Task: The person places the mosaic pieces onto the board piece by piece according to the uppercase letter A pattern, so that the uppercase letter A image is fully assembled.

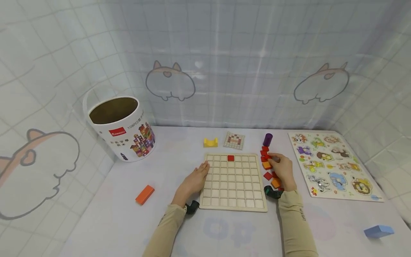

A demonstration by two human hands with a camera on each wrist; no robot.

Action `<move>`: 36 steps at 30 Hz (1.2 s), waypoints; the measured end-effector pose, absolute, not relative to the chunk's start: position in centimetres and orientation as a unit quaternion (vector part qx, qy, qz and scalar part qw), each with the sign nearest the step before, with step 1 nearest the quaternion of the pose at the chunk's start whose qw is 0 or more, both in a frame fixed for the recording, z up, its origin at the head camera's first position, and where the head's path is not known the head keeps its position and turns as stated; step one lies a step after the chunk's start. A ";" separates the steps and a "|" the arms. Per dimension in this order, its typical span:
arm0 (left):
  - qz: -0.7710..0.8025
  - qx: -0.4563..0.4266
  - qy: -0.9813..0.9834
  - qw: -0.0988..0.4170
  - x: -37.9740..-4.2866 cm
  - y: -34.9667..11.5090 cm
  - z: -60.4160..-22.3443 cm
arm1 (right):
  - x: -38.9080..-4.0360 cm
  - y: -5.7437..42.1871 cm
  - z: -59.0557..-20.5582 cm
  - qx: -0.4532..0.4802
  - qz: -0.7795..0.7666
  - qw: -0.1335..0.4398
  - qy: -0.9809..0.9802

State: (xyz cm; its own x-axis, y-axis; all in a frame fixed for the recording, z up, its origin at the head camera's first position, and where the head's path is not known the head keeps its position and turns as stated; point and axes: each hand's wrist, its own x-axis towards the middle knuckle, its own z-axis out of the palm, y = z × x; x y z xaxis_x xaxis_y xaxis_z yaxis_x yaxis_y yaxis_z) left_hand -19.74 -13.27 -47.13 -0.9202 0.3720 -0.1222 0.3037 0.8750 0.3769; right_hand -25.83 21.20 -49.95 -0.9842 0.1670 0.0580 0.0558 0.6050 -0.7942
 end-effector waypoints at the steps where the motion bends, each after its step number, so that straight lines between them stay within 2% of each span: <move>1: 0.179 0.176 0.963 0.095 -19.7 -13.3 -47.2 | -25.8 21.2 -49.9 -0.065 0.444 0.060 -0.892; 12: 0.179 0.180 0.963 0.091 -19.9 -13.6 -47.8 | -25.6 20.2 -48.4 -0.056 0.501 0.038 -0.862; 21: 0.172 0.188 0.963 0.089 -19.9 -13.8 -47.8 | -25.9 17.4 -47.6 0.026 0.514 0.045 -0.856; 30: 0.173 0.190 0.962 0.094 -19.4 -13.7 -47.7 | -26.0 14.3 -47.9 0.123 0.530 -0.040 -0.838; 36: 0.176 0.188 0.962 0.090 -19.3 -13.7 -47.8 | -25.8 11.7 -47.9 0.152 0.524 -0.060 -0.836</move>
State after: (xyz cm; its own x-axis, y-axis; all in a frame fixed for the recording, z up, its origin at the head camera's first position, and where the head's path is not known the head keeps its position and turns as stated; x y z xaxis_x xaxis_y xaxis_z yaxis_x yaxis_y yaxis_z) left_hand -19.26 -13.74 -47.81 -0.9131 0.3938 -0.1061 0.3308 0.8673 0.3719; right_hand -25.79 11.72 -47.87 -0.9465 -0.3173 0.0593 -0.1915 0.4041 -0.8945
